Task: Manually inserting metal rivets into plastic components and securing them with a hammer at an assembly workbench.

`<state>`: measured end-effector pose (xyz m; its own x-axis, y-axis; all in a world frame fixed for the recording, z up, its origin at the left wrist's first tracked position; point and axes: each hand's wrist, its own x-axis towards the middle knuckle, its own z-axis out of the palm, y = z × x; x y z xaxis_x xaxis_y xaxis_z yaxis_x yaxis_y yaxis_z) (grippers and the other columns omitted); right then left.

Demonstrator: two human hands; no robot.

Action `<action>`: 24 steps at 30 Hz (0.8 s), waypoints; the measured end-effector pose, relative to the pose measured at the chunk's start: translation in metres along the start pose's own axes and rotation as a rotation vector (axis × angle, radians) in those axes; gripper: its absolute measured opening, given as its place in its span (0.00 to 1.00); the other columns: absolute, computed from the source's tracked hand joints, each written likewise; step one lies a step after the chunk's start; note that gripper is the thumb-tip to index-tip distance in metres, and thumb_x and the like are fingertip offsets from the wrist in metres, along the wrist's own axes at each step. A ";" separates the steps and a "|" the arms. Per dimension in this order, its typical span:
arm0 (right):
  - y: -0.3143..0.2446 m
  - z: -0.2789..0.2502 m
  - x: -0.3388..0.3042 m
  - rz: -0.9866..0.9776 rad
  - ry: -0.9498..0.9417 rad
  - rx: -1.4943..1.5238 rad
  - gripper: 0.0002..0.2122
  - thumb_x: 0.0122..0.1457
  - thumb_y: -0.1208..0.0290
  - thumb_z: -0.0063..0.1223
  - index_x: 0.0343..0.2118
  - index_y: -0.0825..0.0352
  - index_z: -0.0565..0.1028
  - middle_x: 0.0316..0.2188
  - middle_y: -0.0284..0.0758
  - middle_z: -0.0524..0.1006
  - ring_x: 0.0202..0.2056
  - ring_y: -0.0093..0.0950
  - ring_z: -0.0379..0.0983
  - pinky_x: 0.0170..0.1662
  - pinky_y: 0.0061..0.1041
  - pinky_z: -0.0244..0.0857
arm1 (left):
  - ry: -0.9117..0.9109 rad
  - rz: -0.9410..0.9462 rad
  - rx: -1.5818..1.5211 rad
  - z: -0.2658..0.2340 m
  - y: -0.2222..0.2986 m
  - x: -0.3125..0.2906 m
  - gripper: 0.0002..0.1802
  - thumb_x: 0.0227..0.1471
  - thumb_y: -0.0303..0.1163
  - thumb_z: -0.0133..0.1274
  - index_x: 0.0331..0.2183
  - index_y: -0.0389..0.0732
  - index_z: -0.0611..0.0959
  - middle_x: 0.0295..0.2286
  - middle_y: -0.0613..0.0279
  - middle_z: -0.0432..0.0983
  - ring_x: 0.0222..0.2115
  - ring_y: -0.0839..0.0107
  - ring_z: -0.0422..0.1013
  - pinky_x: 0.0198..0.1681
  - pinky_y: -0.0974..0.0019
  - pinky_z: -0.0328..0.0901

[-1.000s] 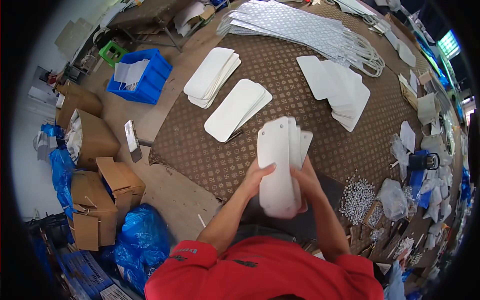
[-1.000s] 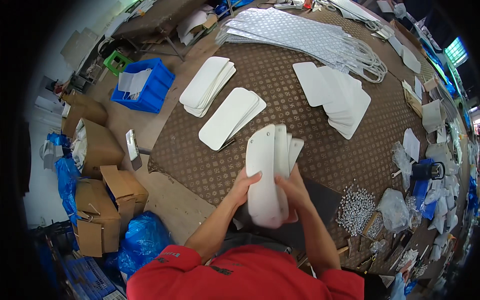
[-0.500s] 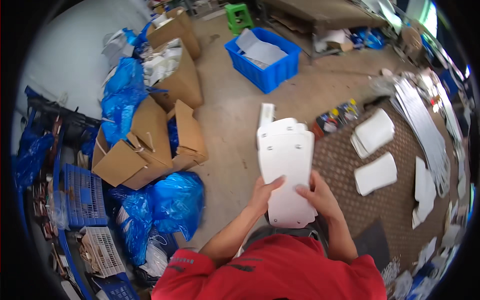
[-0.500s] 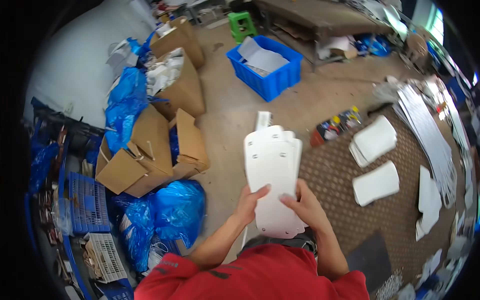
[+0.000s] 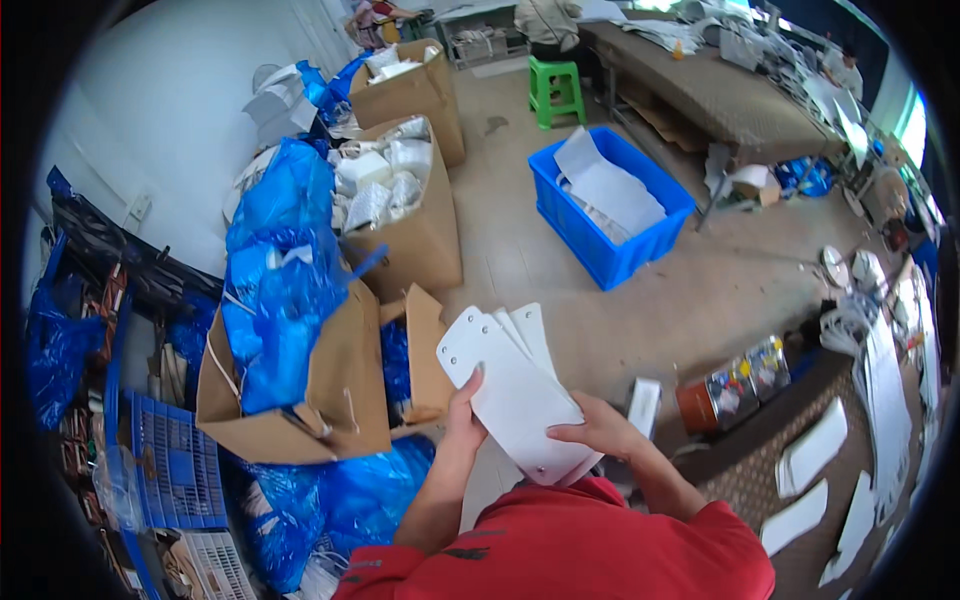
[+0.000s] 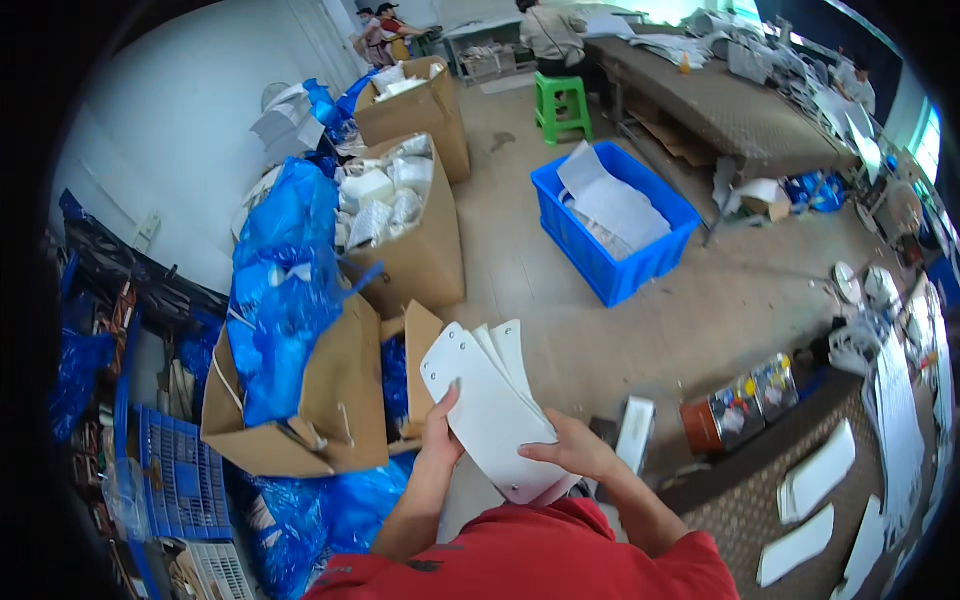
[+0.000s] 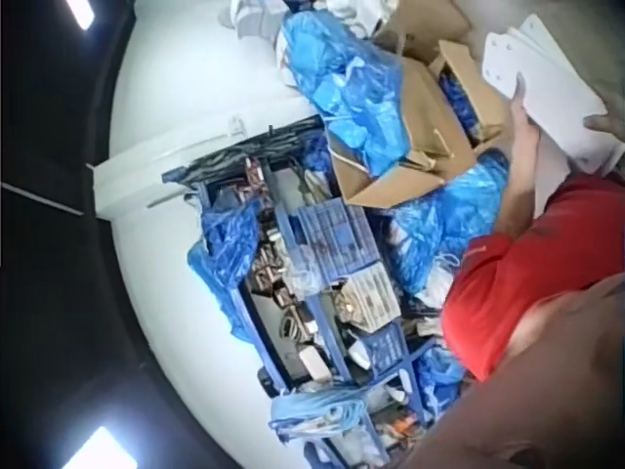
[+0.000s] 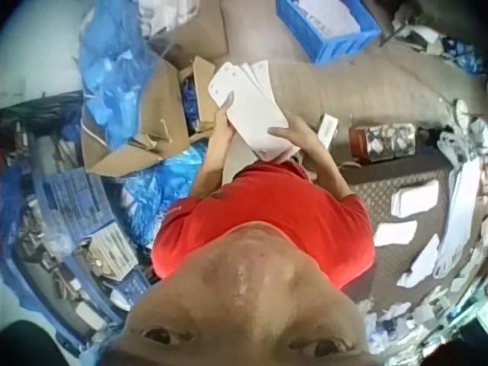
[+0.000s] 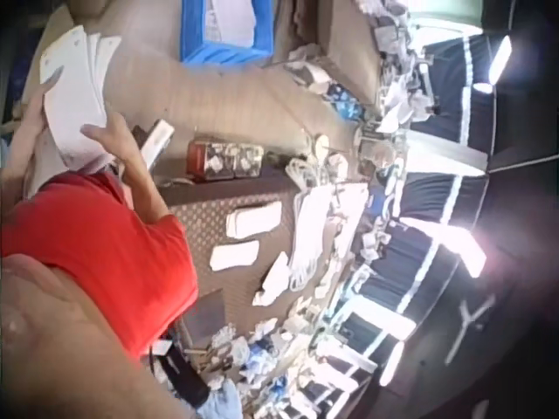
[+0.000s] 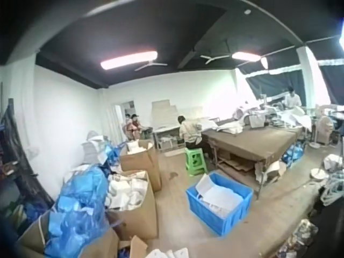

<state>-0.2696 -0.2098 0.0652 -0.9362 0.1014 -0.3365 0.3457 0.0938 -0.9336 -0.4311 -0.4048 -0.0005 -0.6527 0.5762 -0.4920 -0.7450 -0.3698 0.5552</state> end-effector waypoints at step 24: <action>-0.150 -0.363 0.729 -0.144 0.583 1.162 0.21 0.72 0.53 0.40 0.54 0.65 0.75 0.49 0.39 0.78 0.49 0.30 0.75 0.53 0.29 0.69 | -0.604 -0.035 -0.148 0.219 0.409 0.768 0.26 0.63 0.43 0.50 0.57 0.40 0.73 0.50 0.58 0.76 0.52 0.58 0.72 0.59 0.48 0.65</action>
<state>-0.9811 0.2098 0.0049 -0.6938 0.6013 -0.3964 -0.2857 -0.7351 -0.6149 -1.2068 0.0460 -0.0051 -0.4664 0.8844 -0.0180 -0.8039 -0.4153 0.4257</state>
